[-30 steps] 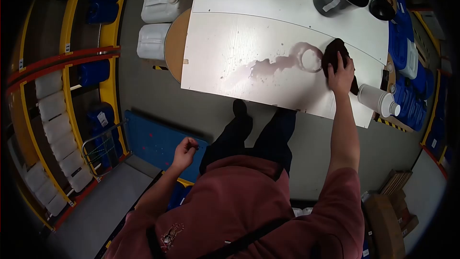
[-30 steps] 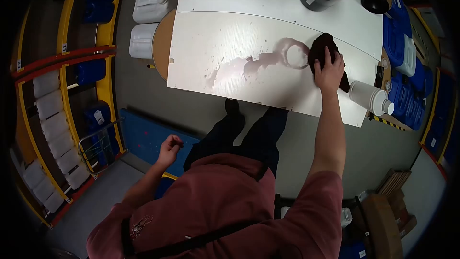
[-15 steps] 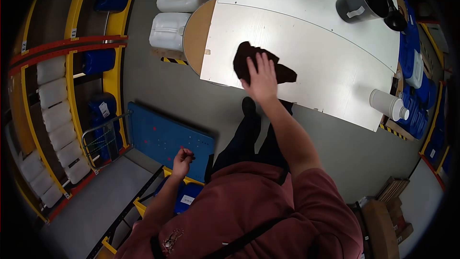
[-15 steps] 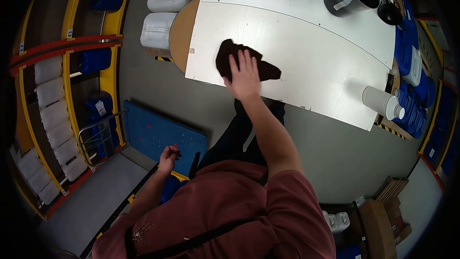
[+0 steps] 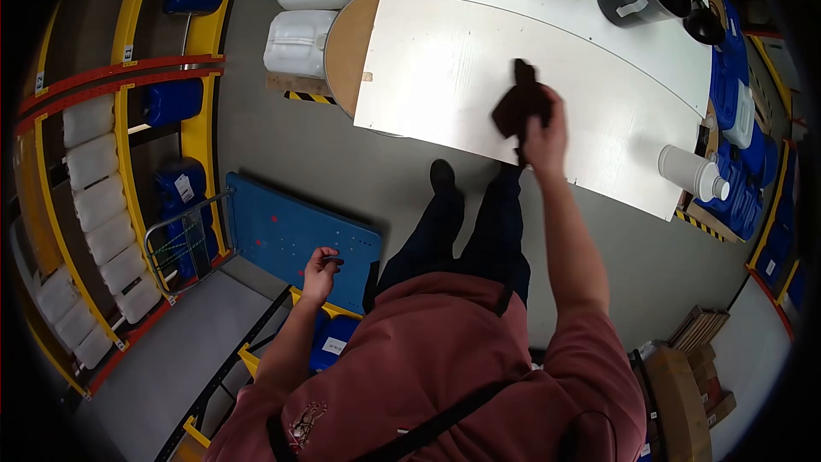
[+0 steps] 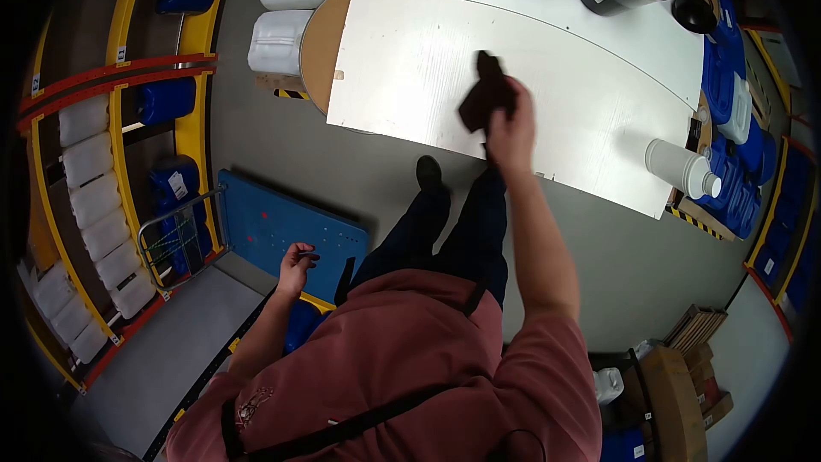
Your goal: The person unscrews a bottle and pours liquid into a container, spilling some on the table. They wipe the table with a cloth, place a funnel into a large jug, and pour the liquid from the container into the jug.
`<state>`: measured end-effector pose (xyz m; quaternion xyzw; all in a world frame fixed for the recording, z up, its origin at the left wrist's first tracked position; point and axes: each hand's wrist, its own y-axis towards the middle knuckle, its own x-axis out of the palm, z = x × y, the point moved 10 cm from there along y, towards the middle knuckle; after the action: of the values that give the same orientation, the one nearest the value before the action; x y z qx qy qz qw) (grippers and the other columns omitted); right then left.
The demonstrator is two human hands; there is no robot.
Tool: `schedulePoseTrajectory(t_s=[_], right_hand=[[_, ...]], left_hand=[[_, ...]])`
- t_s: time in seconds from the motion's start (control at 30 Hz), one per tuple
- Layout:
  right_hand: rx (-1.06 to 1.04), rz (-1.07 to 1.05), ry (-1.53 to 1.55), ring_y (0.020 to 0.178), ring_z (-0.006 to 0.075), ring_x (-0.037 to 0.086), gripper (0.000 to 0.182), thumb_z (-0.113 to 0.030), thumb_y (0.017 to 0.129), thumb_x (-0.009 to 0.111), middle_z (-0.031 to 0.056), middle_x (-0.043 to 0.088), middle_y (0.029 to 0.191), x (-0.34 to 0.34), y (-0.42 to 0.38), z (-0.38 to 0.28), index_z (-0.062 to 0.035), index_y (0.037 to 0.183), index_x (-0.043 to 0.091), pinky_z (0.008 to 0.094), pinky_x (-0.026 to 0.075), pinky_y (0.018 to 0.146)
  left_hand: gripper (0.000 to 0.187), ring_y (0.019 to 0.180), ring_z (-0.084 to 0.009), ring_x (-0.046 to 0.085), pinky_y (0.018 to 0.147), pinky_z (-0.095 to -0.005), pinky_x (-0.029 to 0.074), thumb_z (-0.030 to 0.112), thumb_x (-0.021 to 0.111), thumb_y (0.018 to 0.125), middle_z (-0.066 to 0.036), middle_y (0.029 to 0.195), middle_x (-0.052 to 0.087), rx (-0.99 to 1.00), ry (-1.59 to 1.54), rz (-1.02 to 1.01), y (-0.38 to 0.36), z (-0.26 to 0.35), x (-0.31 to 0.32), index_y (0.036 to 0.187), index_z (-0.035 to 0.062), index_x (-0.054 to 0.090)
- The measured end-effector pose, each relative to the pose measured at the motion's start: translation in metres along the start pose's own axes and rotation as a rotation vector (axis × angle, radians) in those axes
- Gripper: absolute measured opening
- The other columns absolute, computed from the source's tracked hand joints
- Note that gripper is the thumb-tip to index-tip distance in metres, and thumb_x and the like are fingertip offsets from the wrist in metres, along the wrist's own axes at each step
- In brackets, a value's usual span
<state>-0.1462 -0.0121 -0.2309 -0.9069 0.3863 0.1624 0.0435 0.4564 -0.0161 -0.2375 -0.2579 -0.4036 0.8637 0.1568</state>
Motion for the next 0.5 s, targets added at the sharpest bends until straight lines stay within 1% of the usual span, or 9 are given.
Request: schedulePoseTrajectory(t_s=[0.07,0.13,0.17,0.2,0.23,0.27,0.37,0.43,0.5], right_hand=[[0.111,0.192,-0.140,0.121,0.0260,0.058,0.046,0.006,0.091,0.048,0.0147,0.059,0.129,-0.095,0.008,0.038,-0.0027,0.136,0.053,0.0358,0.044,0.106],[0.157,0.354,-0.277,0.122,0.0272,0.058,0.046,0.005,0.091,0.050,0.0177,0.057,0.133,-0.180,0.000,0.096,0.0008,0.136,0.053,0.0374,0.044,0.107],[0.171,0.362,-0.396,0.127,0.0347,0.053,0.048,-0.007,0.092,0.055,0.0232,0.051,0.139,-0.213,-0.006,0.128,0.0024,0.139,0.050,0.0421,0.040,0.111],[0.198,0.333,-0.665,0.130,0.0390,0.049,0.052,-0.013,0.092,0.057,0.0255,0.047,0.143,-0.221,-0.014,0.127,0.0025,0.141,0.049,0.0443,0.038,0.113],[0.224,0.296,-0.932,0.133,0.0432,0.045,0.056,-0.019,0.092,0.058,0.0279,0.043,0.146,-0.223,-0.023,0.129,0.0027,0.142,0.047,0.0464,0.035,0.115],[0.235,0.291,-0.930,0.133,0.0432,0.045,0.056,-0.019,0.092,0.058,0.0279,0.043,0.146,-0.220,-0.030,0.136,0.0027,0.142,0.047,0.0465,0.035,0.115],[0.243,0.445,-0.827,0.138,0.0477,0.038,0.064,-0.024,0.090,0.060,0.0308,0.037,0.151,-0.191,-0.048,0.116,0.0024,0.146,0.043,0.0484,0.033,0.117],[0.206,0.407,-0.771,0.136,0.0479,0.040,0.065,-0.019,0.087,0.064,0.0310,0.039,0.149,-0.143,-0.054,0.101,0.0027,0.144,0.043,0.0493,0.035,0.115],[0.121,0.291,-0.668,0.135,0.0471,0.042,0.061,-0.012,0.086,0.064,0.0295,0.041,0.148,-0.065,-0.057,0.070,0.0001,0.143,0.046,0.0497,0.037,0.114]], left_hand=[[0.026,0.097,-0.0187,0.066,0.081,-0.0299,0.050,-0.001,0.049,0.089,-0.006,0.105,0.064,-0.037,0.025,-0.017,-0.001,0.003,0.004,0.112,0.0050,0.057],[0.026,0.100,-0.0199,0.065,0.083,-0.0310,0.050,0.000,0.049,0.088,-0.006,0.108,0.063,-0.054,0.040,-0.035,0.002,0.002,0.006,0.112,0.0061,0.057],[0.026,0.103,-0.0212,0.064,0.086,-0.0321,0.049,0.000,0.049,0.087,-0.006,0.112,0.061,-0.070,0.052,-0.052,0.002,0.001,0.007,0.111,0.0073,0.056],[0.026,0.103,-0.0212,0.064,0.086,-0.0321,0.049,0.000,0.049,0.087,-0.006,0.112,0.061,-0.074,0.058,-0.053,0.004,-0.001,0.007,0.111,0.0073,0.056],[0.025,0.103,-0.0212,0.064,0.086,-0.0322,0.050,0.001,0.050,0.088,-0.006,0.111,0.062,-0.073,0.059,-0.062,0.006,-0.002,0.008,0.111,0.0068,0.056],[0.025,0.103,-0.0212,0.064,0.086,-0.0324,0.050,0.001,0.050,0.088,-0.006,0.111,0.062,-0.074,0.060,-0.070,0.007,-0.004,0.007,0.111,0.0064,0.056],[0.023,0.104,-0.0214,0.065,0.087,-0.0327,0.050,0.002,0.051,0.089,-0.006,0.110,0.062,-0.078,0.076,-0.078,0.008,0.001,0.006,0.111,0.0060,0.056],[0.023,0.105,-0.0215,0.064,0.088,-0.0326,0.050,0.001,0.051,0.089,-0.006,0.111,0.062,-0.086,0.082,-0.088,0.011,0.002,0.004,0.111,0.0059,0.056],[0.023,0.106,-0.0216,0.064,0.088,-0.0325,0.050,0.001,0.051,0.090,-0.006,0.111,0.062,-0.092,0.083,-0.098,0.012,0.002,0.004,0.111,0.0059,0.056]])
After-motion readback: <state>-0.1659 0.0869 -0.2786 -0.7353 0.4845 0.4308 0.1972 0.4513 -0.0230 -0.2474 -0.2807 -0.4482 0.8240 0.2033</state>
